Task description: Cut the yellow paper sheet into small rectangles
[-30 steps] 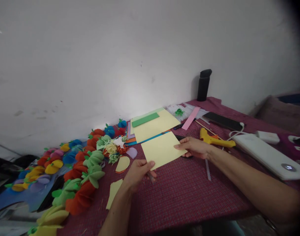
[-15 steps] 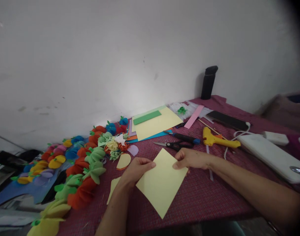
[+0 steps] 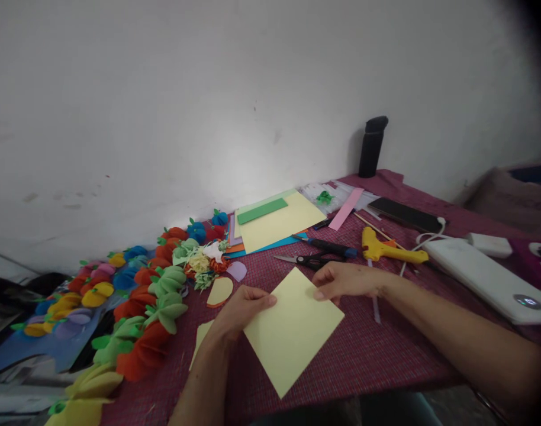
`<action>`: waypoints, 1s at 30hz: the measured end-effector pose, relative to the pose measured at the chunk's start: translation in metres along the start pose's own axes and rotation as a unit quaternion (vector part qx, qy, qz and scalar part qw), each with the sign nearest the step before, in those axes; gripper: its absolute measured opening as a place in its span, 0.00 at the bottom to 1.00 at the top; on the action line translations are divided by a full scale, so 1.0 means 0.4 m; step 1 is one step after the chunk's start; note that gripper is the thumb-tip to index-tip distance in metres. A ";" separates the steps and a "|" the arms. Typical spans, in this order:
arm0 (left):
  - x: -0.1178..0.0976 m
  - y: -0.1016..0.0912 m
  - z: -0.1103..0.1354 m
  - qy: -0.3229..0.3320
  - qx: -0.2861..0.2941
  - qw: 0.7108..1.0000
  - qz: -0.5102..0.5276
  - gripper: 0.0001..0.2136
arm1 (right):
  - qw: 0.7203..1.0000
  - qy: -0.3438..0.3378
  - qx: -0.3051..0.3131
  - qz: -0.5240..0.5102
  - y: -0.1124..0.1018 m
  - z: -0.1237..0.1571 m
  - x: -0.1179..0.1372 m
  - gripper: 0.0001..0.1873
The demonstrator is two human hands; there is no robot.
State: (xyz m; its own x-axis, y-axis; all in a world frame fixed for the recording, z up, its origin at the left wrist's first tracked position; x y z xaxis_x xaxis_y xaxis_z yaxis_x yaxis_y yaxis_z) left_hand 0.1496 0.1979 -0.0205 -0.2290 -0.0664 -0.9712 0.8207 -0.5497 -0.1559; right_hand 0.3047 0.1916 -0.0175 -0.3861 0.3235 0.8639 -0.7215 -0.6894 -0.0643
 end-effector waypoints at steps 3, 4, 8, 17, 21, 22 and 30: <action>0.000 0.033 0.003 -0.007 0.043 0.999 -0.013 0.17 | 0.999 -0.025 -0.020 -0.021 -0.002 0.008 0.026 0.21; 0.001 0.046 0.004 -0.010 0.058 0.998 -0.015 0.17 | 0.999 -0.032 -0.031 -0.019 0.000 0.008 0.032 0.21; 0.001 0.092 0.006 -0.021 0.108 0.994 -0.025 0.17 | 0.997 -0.038 -0.045 0.043 0.034 0.003 0.042 0.20; 0.025 0.153 0.006 -0.039 0.188 0.979 -0.062 0.19 | 0.990 -0.023 0.000 0.142 0.093 -0.024 -0.004 0.18; 0.020 0.165 0.005 -0.026 0.204 0.977 -0.048 0.17 | 0.989 -0.024 0.001 0.148 0.096 -0.034 -0.013 0.15; 0.017 0.164 0.005 -0.022 0.204 0.978 -0.046 0.16 | 0.989 -0.025 0.001 0.145 0.093 -0.034 -0.012 0.14; 0.016 0.114 0.006 -0.009 0.176 0.983 -0.053 0.16 | 0.994 0.017 0.015 0.107 0.020 -0.011 -0.016 0.14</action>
Point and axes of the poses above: each hand's wrist, its own z-axis away from the middle knuckle, its own y-axis out of the palm, x = y × z, the point moved 9 cm from there along -z, towards the middle knuckle, and after that the axes turned 15 degrees about y, right-handed, at the moved point
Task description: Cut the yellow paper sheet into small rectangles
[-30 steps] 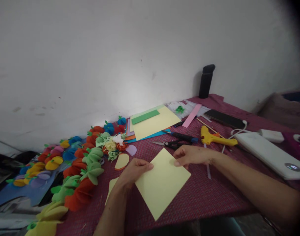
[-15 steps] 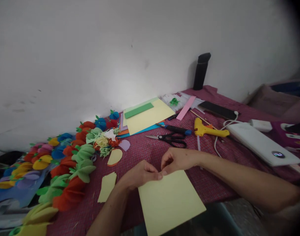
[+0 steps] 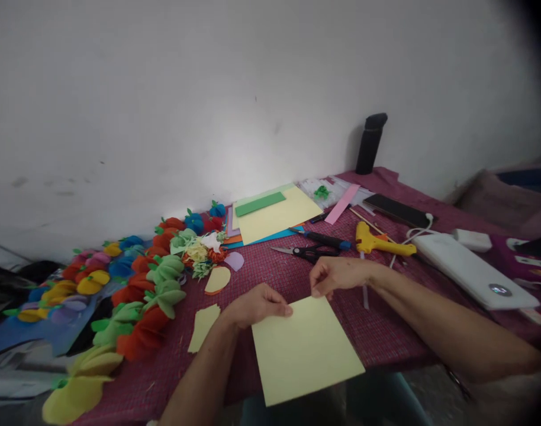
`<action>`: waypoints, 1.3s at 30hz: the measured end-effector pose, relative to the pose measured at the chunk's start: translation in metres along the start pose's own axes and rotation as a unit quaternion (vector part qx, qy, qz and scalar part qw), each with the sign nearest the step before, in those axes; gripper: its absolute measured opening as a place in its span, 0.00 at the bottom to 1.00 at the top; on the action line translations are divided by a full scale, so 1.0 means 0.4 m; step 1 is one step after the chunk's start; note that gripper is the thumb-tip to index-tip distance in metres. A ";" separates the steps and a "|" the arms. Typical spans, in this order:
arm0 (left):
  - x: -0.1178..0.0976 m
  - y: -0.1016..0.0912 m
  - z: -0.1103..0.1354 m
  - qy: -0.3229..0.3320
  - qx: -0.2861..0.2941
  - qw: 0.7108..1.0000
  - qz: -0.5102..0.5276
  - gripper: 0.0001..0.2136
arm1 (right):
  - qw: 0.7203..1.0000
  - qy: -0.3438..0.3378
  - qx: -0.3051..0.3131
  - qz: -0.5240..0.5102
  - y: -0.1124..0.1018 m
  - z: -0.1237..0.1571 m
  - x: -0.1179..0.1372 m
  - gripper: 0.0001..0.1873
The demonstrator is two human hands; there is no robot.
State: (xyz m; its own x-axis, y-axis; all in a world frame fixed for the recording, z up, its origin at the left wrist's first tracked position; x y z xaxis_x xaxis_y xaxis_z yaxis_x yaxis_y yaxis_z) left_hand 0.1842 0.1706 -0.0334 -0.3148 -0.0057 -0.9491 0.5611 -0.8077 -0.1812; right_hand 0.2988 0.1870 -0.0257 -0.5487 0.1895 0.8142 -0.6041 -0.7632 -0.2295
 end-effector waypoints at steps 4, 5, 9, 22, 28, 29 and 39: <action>-0.018 -0.013 0.012 0.022 -0.007 1.000 -0.015 0.17 | 0.999 0.031 0.004 0.041 -0.033 0.050 0.008 0.14; -0.027 -0.011 0.016 0.026 -0.005 0.999 -0.021 0.17 | 0.997 0.027 -0.022 0.061 -0.042 0.070 0.023 0.14; -0.075 0.026 0.044 0.047 0.014 0.997 -0.054 0.17 | 0.977 -0.054 -0.132 0.159 -0.007 0.149 0.125 0.18; -0.090 0.179 0.138 0.104 0.071 0.986 -0.105 0.16 | 0.968 -0.058 -0.139 0.199 0.243 0.172 0.111 0.13; -0.068 0.166 0.186 0.092 0.030 0.992 -0.083 0.15 | 0.979 -0.043 -0.138 0.147 0.228 0.209 0.069 0.13; -0.068 0.154 0.194 0.095 0.016 0.991 -0.088 0.14 | 0.981 -0.039 -0.140 0.131 0.220 0.217 0.058 0.13; -0.077 0.075 0.204 0.156 -0.229 0.957 0.083 0.15 | 0.969 -0.064 -0.224 -0.076 0.196 0.237 -0.028 0.15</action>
Point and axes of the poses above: each hand's wrist, its own z-axis away from the middle knuckle, its own y-axis out of the palm, x = y × z, the point moved 9 cm from there along -z, towards the middle knuckle, and after that the axes turned 15 degrees about y, right-handed, at the moved point
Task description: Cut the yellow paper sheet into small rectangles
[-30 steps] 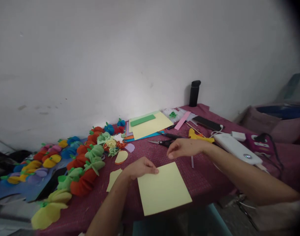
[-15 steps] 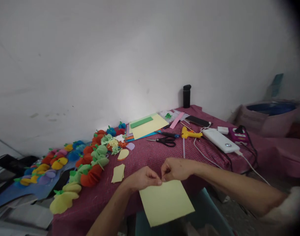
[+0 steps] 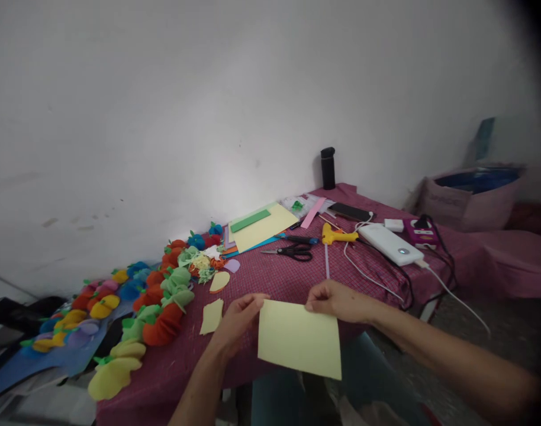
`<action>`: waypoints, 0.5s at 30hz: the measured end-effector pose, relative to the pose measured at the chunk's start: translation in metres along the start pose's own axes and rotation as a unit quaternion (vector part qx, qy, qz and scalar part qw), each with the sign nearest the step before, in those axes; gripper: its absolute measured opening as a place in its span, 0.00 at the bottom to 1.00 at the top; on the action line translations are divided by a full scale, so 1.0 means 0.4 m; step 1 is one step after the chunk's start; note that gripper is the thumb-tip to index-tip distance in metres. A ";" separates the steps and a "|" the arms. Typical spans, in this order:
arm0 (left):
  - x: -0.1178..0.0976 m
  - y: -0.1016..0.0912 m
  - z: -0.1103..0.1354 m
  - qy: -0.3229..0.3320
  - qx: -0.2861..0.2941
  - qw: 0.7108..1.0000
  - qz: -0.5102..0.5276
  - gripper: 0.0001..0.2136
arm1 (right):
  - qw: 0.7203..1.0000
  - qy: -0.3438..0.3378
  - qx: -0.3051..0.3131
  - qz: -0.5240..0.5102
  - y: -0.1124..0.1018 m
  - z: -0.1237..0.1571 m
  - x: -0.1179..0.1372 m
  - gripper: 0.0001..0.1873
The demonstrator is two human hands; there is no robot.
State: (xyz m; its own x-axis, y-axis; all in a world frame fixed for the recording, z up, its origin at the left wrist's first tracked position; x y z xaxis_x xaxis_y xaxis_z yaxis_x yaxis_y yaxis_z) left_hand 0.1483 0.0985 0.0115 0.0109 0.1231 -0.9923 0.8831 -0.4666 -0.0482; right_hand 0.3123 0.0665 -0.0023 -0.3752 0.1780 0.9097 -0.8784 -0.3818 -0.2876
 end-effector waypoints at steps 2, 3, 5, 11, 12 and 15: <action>0.031 0.015 0.001 -0.024 -0.006 0.999 0.030 0.18 | 0.999 -0.004 -0.039 -0.027 0.002 0.000 -0.013 0.15; 0.047 0.020 0.002 -0.038 -0.006 0.999 0.024 0.18 | 0.998 -0.007 -0.054 -0.030 0.004 0.001 -0.017 0.15; 0.071 0.020 0.001 -0.058 -0.011 0.998 -0.006 0.18 | 0.997 -0.014 -0.070 -0.018 0.012 0.002 -0.019 0.15; 0.080 0.027 -0.012 -0.069 -0.009 0.996 -0.047 0.16 | 0.999 -0.014 -0.042 0.010 0.040 -0.013 0.002 0.16; 0.078 0.029 -0.014 -0.069 -0.011 0.996 -0.047 0.15 | 0.998 -0.014 -0.050 0.017 0.039 -0.017 0.007 0.15; 0.067 0.027 -0.021 -0.061 -0.028 0.997 -0.046 0.15 | 0.996 -0.022 -0.078 0.040 0.038 -0.031 0.027 0.14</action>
Point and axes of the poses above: each hand's wrist, its own z-axis away from the middle knuckle, its own y-axis out of the palm, x = y × z, the point moved 9 cm from there along -z, towards the middle knuckle, and after that the axes turned 15 degrees about y, right-handed, at the moved point
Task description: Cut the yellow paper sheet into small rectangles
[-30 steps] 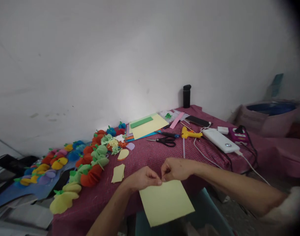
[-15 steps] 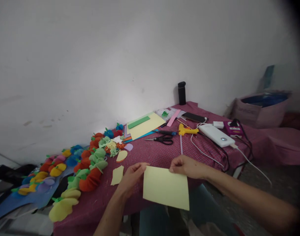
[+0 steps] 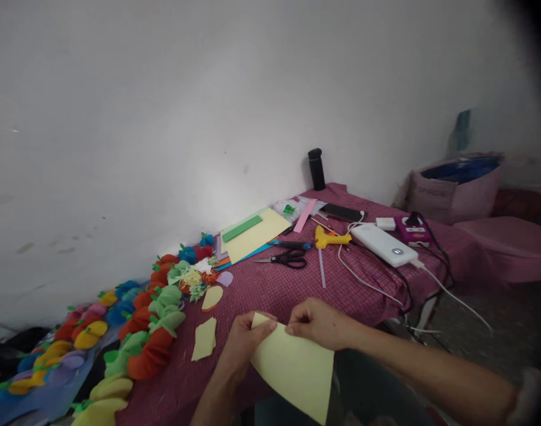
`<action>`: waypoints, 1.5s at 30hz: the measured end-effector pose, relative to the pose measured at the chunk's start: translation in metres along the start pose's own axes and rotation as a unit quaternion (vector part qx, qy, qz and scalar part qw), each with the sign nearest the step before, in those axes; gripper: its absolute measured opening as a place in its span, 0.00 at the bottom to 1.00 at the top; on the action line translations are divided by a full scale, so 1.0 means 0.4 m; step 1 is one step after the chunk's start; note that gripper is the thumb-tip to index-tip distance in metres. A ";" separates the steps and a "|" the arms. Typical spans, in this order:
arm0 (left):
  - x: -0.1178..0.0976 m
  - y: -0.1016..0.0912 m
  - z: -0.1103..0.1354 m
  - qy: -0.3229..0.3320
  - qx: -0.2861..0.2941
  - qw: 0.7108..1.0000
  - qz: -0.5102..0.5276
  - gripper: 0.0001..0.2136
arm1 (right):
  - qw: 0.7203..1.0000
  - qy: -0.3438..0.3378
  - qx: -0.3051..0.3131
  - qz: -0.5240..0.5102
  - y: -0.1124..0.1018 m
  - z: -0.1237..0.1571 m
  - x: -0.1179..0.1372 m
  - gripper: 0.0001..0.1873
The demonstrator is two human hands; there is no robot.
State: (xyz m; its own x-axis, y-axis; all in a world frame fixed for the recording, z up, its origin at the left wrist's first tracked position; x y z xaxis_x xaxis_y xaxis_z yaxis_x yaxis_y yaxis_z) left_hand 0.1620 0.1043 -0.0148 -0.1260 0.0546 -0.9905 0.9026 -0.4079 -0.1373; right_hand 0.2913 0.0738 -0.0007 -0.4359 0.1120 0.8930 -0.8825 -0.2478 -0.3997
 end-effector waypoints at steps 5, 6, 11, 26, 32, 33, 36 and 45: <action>-0.023 -0.018 -0.017 0.002 -0.005 1.000 -0.006 0.16 | 1.000 0.000 0.009 -0.010 0.007 -0.015 0.004 0.14; -0.028 -0.028 -0.022 -0.002 -0.007 1.000 -0.016 0.17 | 1.000 0.005 0.013 -0.016 0.006 -0.017 -0.002 0.14; -0.048 -0.079 -0.037 -0.014 0.005 0.998 -0.066 0.19 | 0.998 0.019 0.039 -0.044 -0.002 -0.016 -0.041 0.14; -0.115 -0.120 -0.149 0.032 0.081 0.959 -0.271 0.23 | 0.991 0.042 0.107 -0.066 0.022 -0.029 -0.062 0.12; -0.191 -0.170 -0.241 0.162 -0.032 0.881 -0.444 0.21 | 0.994 0.076 0.048 -0.062 -0.006 -0.076 -0.062 0.14; -0.196 -0.186 -0.245 0.163 -0.067 0.861 -0.477 0.19 | 0.994 0.086 0.038 -0.053 -0.011 -0.085 -0.066 0.14; -0.180 -0.203 -0.229 0.154 -0.121 0.818 -0.540 0.18 | 0.994 0.103 0.039 0.012 -0.014 -0.100 -0.077 0.17; -0.054 -0.018 -0.069 0.257 0.093 0.812 -0.516 0.18 | 0.908 0.023 -0.260 0.328 -0.268 -0.157 0.000 0.18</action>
State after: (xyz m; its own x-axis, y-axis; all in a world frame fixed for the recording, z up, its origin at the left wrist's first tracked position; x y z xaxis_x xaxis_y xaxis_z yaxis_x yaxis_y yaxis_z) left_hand 0.1697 0.1312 0.0076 -0.5441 0.8085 -0.2242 0.3413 -0.0309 -0.9395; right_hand 0.3749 0.1610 0.0292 -0.8944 0.1476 0.4223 -0.3887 0.2107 -0.8969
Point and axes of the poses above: each hand's wrist, its own z-axis away from the middle knuckle, its own y-axis out of the palm, x = y × z, the point moved 9 cm from there along -z, towards the middle knuckle, and after that the axes turned 15 degrees about y, right-handed, at the moved point
